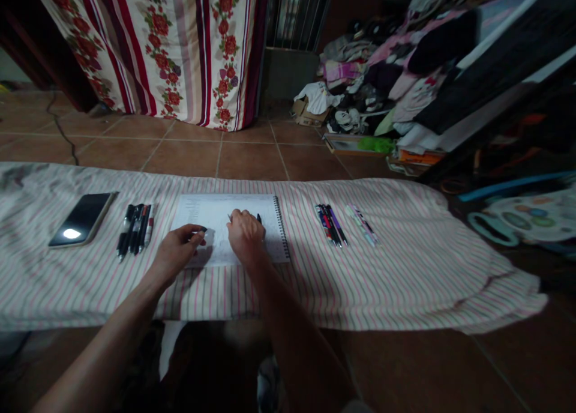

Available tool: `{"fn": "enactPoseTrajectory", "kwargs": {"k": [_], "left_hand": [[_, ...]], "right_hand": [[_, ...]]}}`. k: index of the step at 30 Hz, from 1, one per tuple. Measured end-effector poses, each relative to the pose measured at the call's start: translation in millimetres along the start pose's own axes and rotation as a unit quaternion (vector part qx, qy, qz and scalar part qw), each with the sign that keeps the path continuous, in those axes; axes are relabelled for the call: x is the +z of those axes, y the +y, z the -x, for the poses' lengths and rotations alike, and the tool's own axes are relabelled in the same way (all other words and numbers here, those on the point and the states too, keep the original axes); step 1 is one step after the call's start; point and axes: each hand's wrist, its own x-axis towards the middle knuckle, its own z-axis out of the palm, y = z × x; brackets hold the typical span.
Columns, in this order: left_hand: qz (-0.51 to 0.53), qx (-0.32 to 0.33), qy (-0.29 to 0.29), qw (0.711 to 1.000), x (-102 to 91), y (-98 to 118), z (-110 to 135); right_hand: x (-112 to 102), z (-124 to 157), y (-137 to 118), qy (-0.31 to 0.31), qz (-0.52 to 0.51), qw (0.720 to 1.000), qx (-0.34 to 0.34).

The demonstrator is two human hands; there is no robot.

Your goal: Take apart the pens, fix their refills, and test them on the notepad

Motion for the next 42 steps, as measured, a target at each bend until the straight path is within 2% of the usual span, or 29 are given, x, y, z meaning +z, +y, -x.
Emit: {"fn": "enactPoseTrajectory", "kwargs": {"k": [8,12,16,19,24,30,38,42], "left_hand": [[0.004,0.006,-0.001,1.0,0.1,1.3,1.0],[0.007,0.004,0.001,1.0,-1.1,2.7,2.0],[0.004,0.006,-0.007,1.0,-1.6,2.8,2.2],[0.005,0.006,-0.008,1.0,0.5,1.1,0.9],[0.029,0.018,-0.009,0.999,7.7,-1.7,-2.0],[0.054,0.035,-0.008,0.998,14.4,1.1,-2.1],[0.106,0.087,-0.018,0.99,22.3,18.5,7.1],[0.157,0.126,-0.013,0.98,26.6,25.8,10.9]], "right_hand": [[-3.3,-1.3,-4.9,-0.023,-0.02,0.999,0.027],[-6.1,-5.5,-0.8,-0.021,-0.115,0.991,0.064],[-4.9,-10.1,10.7,-0.011,-0.252,0.964,0.087],[-1.8,-10.9,18.3,-0.01,-0.364,0.925,0.106],[-10.1,-8.1,23.2,-0.021,-0.53,0.829,0.178],[-32.0,-4.0,35.1,0.002,-0.629,0.742,0.23],[-48.7,-4.2,43.9,0.041,-0.756,0.592,0.276],[-53.6,-2.5,44.1,0.074,-0.788,0.548,0.271]]}}
